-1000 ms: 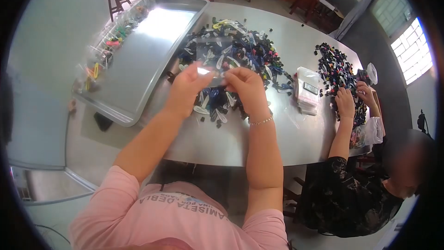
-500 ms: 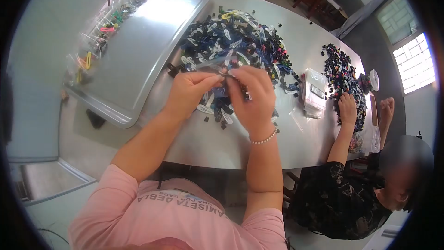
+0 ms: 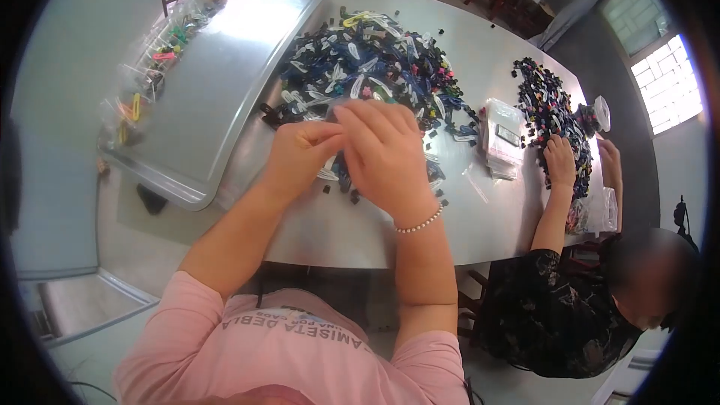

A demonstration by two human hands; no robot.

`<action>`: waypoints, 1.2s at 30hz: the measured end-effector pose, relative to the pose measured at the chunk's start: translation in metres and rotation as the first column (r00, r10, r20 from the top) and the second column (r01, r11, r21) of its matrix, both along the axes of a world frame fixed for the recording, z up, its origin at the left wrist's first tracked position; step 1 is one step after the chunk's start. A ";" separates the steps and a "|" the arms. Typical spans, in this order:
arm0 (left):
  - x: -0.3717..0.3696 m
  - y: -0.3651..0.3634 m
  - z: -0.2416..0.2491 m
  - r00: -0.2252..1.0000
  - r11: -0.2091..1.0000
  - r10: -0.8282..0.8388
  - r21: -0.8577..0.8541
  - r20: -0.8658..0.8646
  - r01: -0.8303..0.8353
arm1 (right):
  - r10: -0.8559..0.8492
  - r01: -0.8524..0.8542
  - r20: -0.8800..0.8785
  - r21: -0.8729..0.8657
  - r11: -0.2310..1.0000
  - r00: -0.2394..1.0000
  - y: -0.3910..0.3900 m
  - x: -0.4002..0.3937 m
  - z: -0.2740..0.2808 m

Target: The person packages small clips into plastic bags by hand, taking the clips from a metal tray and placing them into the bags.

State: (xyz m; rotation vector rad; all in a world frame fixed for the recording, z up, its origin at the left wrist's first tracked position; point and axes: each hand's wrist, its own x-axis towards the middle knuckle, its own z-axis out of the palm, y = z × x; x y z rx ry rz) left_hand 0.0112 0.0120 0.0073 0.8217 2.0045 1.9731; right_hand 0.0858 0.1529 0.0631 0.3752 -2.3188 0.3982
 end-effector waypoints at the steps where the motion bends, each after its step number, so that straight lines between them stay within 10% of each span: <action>1: 0.000 0.000 0.000 0.997 1.000 0.006 -0.013 -0.073 -0.007 | -0.007 0.006 0.040 0.010 1.000 0.999 0.001 0.000 -0.002; 36: 0.002 -0.004 0.003 0.979 0.999 -0.050 -0.029 -0.196 0.045 | -0.031 0.030 0.064 0.016 0.999 0.997 0.002 0.020 0.011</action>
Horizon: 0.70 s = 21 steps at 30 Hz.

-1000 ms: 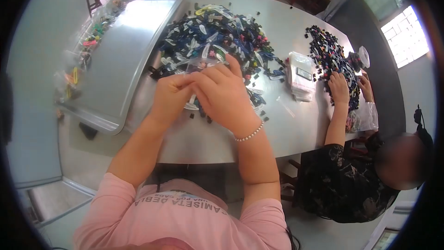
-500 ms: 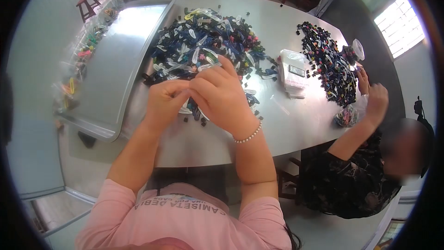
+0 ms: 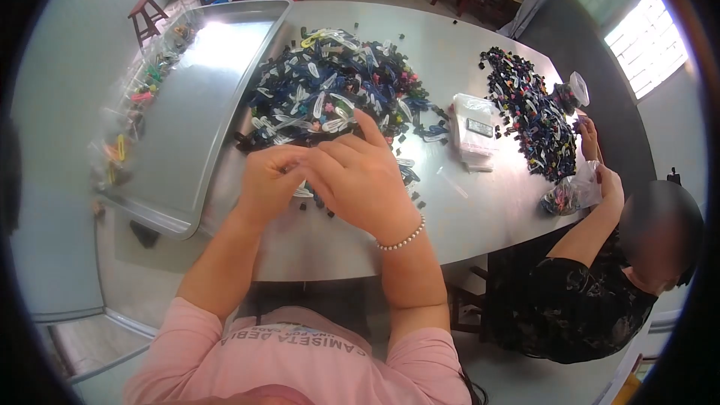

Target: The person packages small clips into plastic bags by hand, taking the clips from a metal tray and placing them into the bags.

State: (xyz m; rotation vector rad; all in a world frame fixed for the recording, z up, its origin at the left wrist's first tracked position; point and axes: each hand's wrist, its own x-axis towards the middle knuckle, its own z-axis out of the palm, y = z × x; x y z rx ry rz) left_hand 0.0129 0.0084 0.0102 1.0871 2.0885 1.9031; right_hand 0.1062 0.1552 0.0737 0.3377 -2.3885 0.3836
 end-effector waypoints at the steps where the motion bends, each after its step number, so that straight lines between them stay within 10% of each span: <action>1: 0.001 -0.001 0.004 1.000 0.999 -0.017 -0.032 0.014 0.018 | 0.003 -0.003 -0.004 0.000 1.000 1.000 0.000 0.000 -0.002; 13: -0.005 -0.003 0.001 0.987 0.987 -0.102 -0.109 0.127 0.116 | 0.166 -0.158 0.046 -0.148 0.976 0.985 0.010 0.007 0.001; 21: -0.016 -0.004 -0.001 0.986 0.992 -0.114 -0.076 -0.125 0.105 | 0.171 -0.152 0.241 -0.098 0.984 0.955 0.009 0.007 0.007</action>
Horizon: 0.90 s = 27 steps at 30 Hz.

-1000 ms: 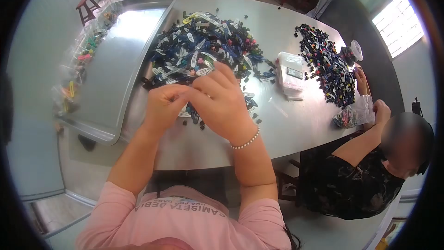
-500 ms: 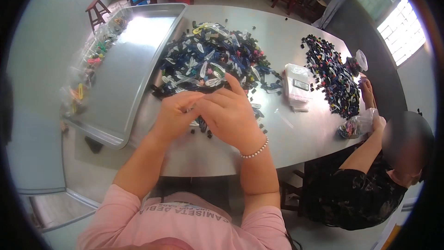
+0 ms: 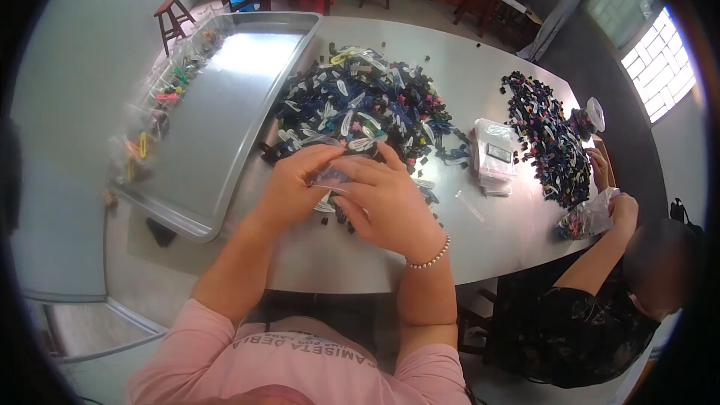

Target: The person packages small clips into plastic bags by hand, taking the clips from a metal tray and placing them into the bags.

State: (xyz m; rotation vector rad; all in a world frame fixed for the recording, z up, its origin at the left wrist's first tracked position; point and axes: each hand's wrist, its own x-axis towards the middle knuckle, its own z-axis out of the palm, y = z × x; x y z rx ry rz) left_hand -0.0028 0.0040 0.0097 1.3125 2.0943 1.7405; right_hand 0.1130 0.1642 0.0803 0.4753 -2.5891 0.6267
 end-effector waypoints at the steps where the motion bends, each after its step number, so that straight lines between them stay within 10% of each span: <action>1: 0.000 -0.001 0.004 1.000 1.000 0.002 -0.001 -0.001 -0.002 | 0.002 -0.002 -0.001 -0.001 1.000 1.000 -0.001 0.000 -0.001; 12: -0.002 -0.010 0.016 0.923 0.975 0.026 -0.192 -0.384 -0.107 | 0.004 -0.029 0.190 0.133 0.991 0.982 -0.012 0.002 -0.002; 27: 0.000 -0.005 0.013 0.983 0.996 0.012 -0.088 -0.184 -0.029 | 0.037 -0.042 0.144 0.033 0.999 0.989 -0.006 0.000 -0.009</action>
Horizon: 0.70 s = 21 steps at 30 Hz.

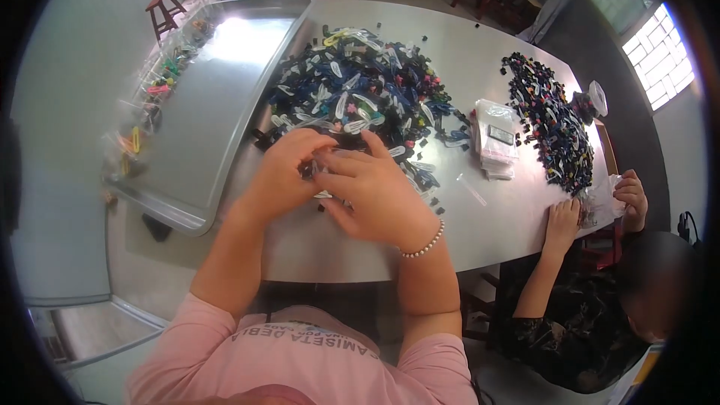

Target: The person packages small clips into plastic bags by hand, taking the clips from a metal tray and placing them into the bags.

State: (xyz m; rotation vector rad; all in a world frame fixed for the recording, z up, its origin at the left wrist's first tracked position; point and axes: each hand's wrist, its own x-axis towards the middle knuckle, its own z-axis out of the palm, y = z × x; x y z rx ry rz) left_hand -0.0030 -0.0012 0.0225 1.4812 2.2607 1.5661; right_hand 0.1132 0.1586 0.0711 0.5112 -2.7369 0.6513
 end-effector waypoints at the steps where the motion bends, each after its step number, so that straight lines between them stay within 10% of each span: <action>1: 0.001 0.000 0.001 0.999 1.000 0.025 -0.014 -0.024 -0.025 | 0.005 -0.005 0.001 -0.011 1.000 1.000 0.001 0.000 -0.001; 10: 0.001 0.000 0.000 0.995 0.995 0.097 -0.017 -0.016 -0.097 | -0.060 0.068 0.033 -0.358 0.931 0.998 0.033 0.003 -0.001; 12: 0.002 0.001 0.001 0.977 0.978 0.203 -0.065 0.058 -0.199 | -0.404 0.445 0.220 -0.632 0.634 0.888 0.061 0.001 -0.014; 21: 0.003 -0.001 -0.008 0.939 0.943 0.323 -0.128 0.116 -0.308 | -0.710 0.771 0.310 -0.169 0.614 0.633 0.124 -0.015 -0.087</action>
